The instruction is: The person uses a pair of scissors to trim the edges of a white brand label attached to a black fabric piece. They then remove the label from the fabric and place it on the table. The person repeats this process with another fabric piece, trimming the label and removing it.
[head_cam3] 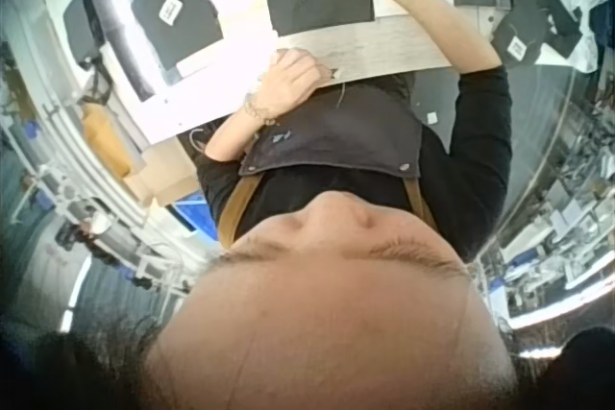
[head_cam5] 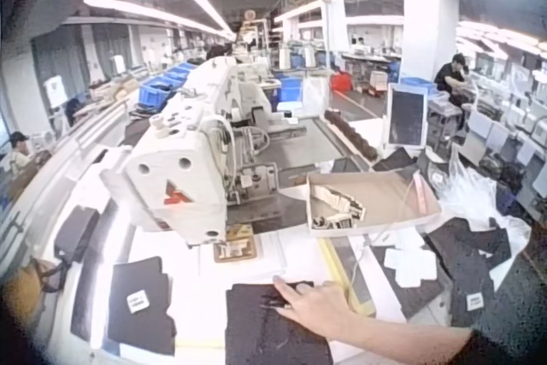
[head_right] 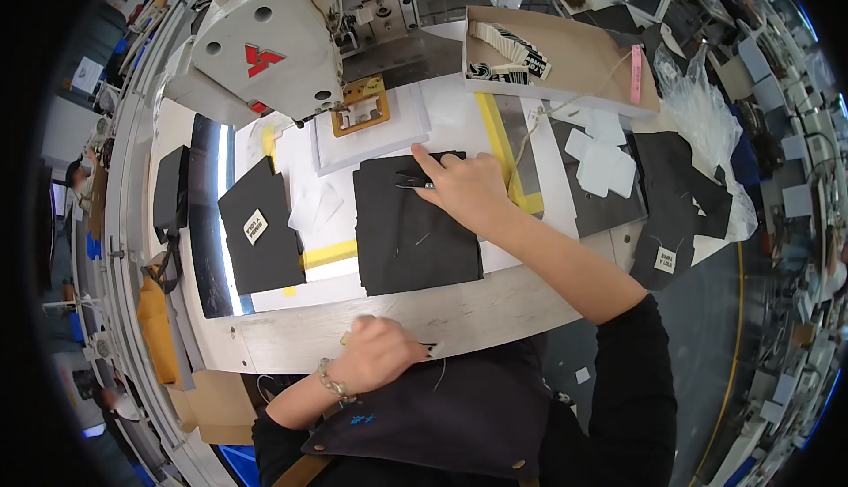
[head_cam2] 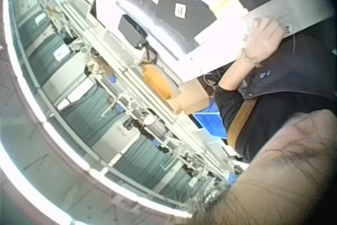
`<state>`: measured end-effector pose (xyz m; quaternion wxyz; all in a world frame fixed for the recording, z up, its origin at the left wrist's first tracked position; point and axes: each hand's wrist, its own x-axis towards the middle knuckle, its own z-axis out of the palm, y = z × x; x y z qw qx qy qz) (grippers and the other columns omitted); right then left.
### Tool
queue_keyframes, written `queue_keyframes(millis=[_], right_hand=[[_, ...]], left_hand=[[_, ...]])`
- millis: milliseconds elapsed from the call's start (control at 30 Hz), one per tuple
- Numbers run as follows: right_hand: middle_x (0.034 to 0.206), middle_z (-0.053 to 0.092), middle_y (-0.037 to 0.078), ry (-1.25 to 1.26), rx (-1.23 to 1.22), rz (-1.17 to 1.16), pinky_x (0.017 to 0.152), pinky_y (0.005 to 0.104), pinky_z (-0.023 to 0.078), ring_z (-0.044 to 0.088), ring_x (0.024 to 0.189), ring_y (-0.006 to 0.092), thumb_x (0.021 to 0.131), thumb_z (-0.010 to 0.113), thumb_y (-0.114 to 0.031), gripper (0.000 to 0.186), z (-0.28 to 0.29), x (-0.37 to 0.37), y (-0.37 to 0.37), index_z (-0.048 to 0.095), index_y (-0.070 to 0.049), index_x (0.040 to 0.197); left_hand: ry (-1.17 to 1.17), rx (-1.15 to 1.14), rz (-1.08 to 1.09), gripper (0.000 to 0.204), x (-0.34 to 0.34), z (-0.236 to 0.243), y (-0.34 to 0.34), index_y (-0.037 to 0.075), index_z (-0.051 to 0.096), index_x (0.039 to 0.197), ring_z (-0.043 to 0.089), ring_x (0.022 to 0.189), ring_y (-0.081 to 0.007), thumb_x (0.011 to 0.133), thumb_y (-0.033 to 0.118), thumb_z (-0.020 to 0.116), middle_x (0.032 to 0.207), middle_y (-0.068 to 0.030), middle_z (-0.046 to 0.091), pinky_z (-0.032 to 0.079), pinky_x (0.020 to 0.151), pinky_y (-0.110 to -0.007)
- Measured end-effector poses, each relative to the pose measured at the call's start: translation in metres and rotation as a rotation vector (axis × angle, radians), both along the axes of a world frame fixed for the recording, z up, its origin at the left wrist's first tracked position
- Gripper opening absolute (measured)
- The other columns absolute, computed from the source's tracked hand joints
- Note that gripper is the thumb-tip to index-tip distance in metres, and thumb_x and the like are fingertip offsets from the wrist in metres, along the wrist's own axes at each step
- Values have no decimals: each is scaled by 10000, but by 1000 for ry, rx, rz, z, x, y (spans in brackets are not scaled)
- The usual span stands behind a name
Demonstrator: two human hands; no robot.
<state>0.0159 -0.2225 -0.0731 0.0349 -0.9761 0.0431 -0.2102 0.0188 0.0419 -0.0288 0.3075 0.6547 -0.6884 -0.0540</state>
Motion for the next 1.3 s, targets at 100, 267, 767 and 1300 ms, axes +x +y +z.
queue_keyframes(millis=[100,267,767,1300], right_hand=[[613,550,-10,-26,-3,-22,492,292,381,510,479,169,719,730,-444,554,0,-1,-2,626,-186,1197],[630,544,-16,-97,15,-79,504,302,363,491,497,166,707,731,-459,538,14,-19,-4,644,-208,1175],[1098,555,22,-131,50,-47,832,382,319,500,998,190,730,737,-340,388,28,-88,-4,685,-186,1083],[1112,596,22,-75,199,184,847,377,331,529,976,209,672,775,-235,390,8,-85,23,694,-168,1048]], left_hand=[[338,82,227,126,18,15,-5,156,660,776,526,779,-153,703,107,749,780,55,620,339,726,-290],[732,30,477,75,25,11,-1,32,690,815,544,631,-175,765,74,726,701,-50,627,425,655,-297],[303,-32,521,292,25,-13,-43,53,608,895,549,711,-204,676,118,789,779,-58,558,440,681,-325],[112,-44,643,98,57,-29,-46,42,596,785,519,733,-240,743,19,682,760,-59,537,405,672,-332]])
